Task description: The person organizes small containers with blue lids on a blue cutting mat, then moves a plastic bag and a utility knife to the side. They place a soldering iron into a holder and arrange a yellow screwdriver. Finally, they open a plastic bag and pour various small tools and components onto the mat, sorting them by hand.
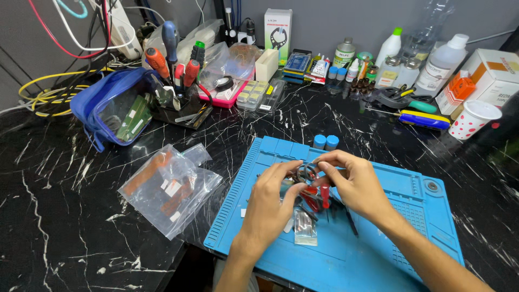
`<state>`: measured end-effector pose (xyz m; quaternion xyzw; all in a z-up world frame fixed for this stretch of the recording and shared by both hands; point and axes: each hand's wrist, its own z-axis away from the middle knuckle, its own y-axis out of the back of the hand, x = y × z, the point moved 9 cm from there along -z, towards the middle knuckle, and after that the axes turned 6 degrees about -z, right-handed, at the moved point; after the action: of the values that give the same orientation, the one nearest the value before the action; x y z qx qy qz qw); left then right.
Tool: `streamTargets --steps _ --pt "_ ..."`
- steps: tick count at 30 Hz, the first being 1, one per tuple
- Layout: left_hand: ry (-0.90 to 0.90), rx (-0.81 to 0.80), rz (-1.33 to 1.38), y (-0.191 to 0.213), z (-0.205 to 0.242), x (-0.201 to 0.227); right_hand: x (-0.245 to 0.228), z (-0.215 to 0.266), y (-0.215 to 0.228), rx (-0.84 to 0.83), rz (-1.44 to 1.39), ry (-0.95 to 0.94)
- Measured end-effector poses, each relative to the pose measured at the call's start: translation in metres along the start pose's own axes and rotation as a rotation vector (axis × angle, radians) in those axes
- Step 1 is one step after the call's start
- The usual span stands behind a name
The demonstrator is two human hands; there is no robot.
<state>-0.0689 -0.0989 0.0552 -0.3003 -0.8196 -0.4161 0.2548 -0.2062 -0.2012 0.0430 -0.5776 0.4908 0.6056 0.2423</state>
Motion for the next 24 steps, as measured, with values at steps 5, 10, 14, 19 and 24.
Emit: streamTargets --steps 5,10,14,19,24 --pt "-0.011 0.009 0.069 -0.005 -0.005 -0.014 0.030 -0.012 0.006 0.048 -0.121 -0.124" --pt "0.167 0.029 -0.045 -0.008 -0.001 -0.052 0.030 -0.012 0.011 0.071 -0.149 -0.155" --pt "0.267 -0.082 -0.163 -0.008 0.002 -0.057 0.017 -0.014 0.021 0.054 -0.072 -0.092" --pt "0.304 0.022 0.113 -0.001 0.002 -0.058 0.015 -0.020 0.046 0.150 -0.066 0.068" --pt "0.419 0.132 0.186 -0.003 0.005 -0.087 0.004 -0.013 0.053 0.182 0.187 0.030"
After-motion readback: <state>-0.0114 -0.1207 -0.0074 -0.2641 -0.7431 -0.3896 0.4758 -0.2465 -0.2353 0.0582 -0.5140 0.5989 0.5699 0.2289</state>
